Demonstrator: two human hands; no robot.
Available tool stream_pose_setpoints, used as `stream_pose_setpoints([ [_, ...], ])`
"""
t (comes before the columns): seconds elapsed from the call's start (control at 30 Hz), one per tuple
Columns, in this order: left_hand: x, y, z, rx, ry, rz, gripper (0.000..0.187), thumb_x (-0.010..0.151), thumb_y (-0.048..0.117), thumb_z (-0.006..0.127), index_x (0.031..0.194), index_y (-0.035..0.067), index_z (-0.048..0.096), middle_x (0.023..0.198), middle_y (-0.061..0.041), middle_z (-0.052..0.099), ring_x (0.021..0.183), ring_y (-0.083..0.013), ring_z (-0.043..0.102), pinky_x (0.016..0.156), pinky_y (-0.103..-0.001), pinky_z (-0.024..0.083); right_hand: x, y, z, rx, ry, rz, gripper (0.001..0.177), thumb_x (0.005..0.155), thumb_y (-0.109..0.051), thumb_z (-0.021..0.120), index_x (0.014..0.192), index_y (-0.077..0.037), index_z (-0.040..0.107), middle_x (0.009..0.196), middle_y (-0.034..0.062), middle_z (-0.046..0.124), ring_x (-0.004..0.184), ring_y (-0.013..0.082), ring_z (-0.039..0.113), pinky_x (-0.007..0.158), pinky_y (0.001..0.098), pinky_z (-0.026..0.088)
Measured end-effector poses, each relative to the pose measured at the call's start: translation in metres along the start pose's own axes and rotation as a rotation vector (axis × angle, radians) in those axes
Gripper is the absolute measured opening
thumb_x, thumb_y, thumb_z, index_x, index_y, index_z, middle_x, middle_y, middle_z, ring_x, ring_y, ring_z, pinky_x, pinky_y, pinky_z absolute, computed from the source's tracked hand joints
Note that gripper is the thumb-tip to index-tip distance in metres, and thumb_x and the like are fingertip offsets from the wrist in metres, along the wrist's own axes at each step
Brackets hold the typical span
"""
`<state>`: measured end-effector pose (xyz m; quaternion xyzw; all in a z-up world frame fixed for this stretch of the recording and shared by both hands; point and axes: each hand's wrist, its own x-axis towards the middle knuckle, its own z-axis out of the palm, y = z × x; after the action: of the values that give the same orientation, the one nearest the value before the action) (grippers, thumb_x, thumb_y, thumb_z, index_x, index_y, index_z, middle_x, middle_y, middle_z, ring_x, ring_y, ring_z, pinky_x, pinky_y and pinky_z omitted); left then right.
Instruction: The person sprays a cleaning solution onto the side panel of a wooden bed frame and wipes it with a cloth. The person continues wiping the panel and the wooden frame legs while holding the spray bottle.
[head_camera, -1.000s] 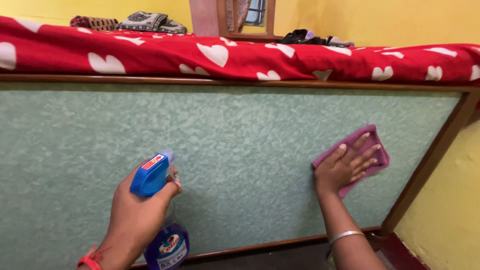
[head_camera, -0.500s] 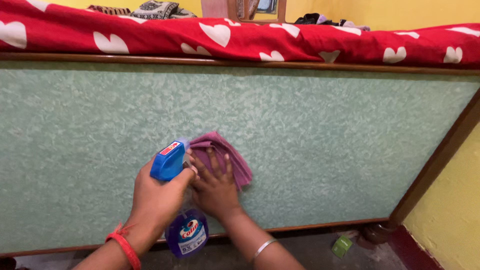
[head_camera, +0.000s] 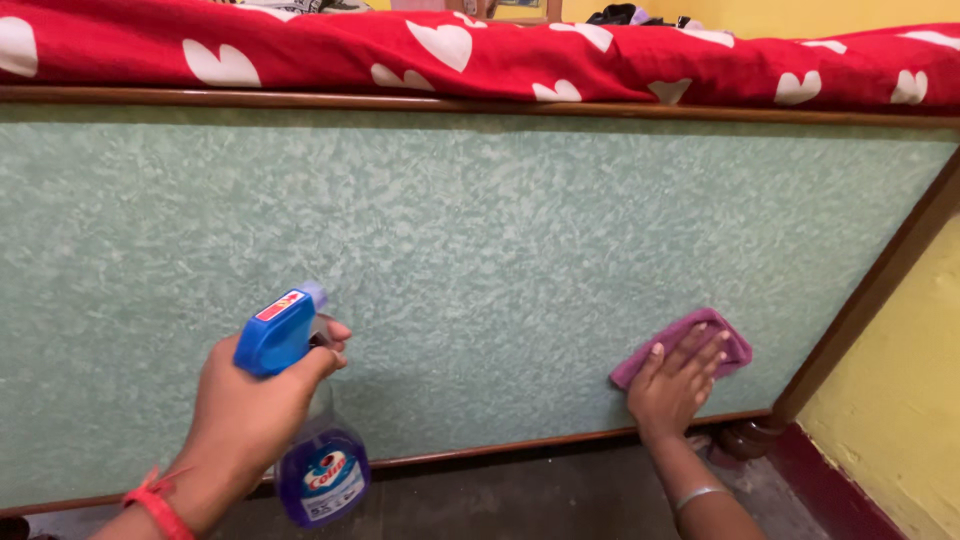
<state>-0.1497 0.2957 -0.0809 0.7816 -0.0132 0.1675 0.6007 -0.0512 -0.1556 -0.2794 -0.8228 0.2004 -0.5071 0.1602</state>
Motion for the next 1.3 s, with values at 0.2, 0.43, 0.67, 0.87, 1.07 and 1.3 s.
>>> stream_pose_setpoints([
  [0.2,-0.01,-0.001,-0.011,0.128,0.025,-0.095,0.01,0.076,0.012,0.076,0.085,0.009,0.08,0.077,-0.003,0.074,0.072,-0.0131,0.066,0.069,-0.031,0.05,-0.054,-0.084,0.023,0.003,0.082,-0.1,0.069,0.111,-0.034,0.031,0.167,-0.001,0.007,0.174,0.0253,-0.001,0.16,0.0497,-0.001,0.13,0.0589,0.002],
  [0.43,-0.016,-0.006,-0.004,0.151,-0.031,-0.12,0.007,0.078,0.015,0.077,0.081,0.009,0.079,0.071,-0.003,0.071,0.066,-0.0132,0.062,0.064,-0.033,0.049,-0.182,-0.218,-0.002,0.182,-0.259,-0.592,0.075,0.093,-0.033,0.057,0.161,-0.021,0.028,0.167,0.0241,0.012,0.151,0.0541,0.006,0.118,0.0704,0.003],
  [0.67,-0.008,-0.006,0.003,0.147,-0.063,-0.135,0.008,0.077,0.014,0.077,0.077,0.007,0.079,0.064,-0.001,0.066,0.059,-0.0114,0.057,0.057,-0.032,0.045,-0.166,-0.186,0.001,0.232,-0.2,-0.439,0.079,0.097,-0.031,0.057,0.163,-0.008,0.019,0.168,0.0283,0.007,0.154,0.0538,0.003,0.121,0.0669,0.005],
  [0.87,-0.001,-0.004,0.009,0.154,-0.105,-0.175,0.009,0.08,0.016,0.078,0.078,0.008,0.078,0.061,-0.002,0.06,0.055,-0.0126,0.052,0.054,-0.034,0.041,-0.112,-0.064,0.05,0.132,-0.047,0.053,0.096,0.088,-0.026,0.055,0.158,0.007,-0.002,0.165,0.033,-0.007,0.152,0.0536,-0.008,0.124,0.058,-0.002],
  [1.07,-0.001,-0.002,0.013,0.165,-0.146,-0.098,0.008,0.079,0.016,0.077,0.077,0.008,0.077,0.058,-0.002,0.061,0.052,-0.0116,0.054,0.052,-0.032,0.043,-0.111,0.017,0.097,0.249,-0.031,0.321,0.09,0.097,-0.022,0.049,0.162,0.008,-0.005,0.166,0.0351,-0.013,0.157,0.0466,-0.01,0.129,0.0514,-0.002],
  [1.3,-0.004,0.0,0.039,0.113,-0.192,-0.062,0.006,0.076,0.012,0.072,0.079,0.008,0.076,0.059,-0.001,0.062,0.053,-0.0105,0.055,0.051,-0.032,0.044,-0.225,-0.114,0.08,0.557,-0.365,0.368,0.106,0.091,-0.046,0.062,0.158,-0.003,-0.008,0.164,0.0286,-0.023,0.154,0.0424,-0.007,0.122,0.0451,0.012],
])
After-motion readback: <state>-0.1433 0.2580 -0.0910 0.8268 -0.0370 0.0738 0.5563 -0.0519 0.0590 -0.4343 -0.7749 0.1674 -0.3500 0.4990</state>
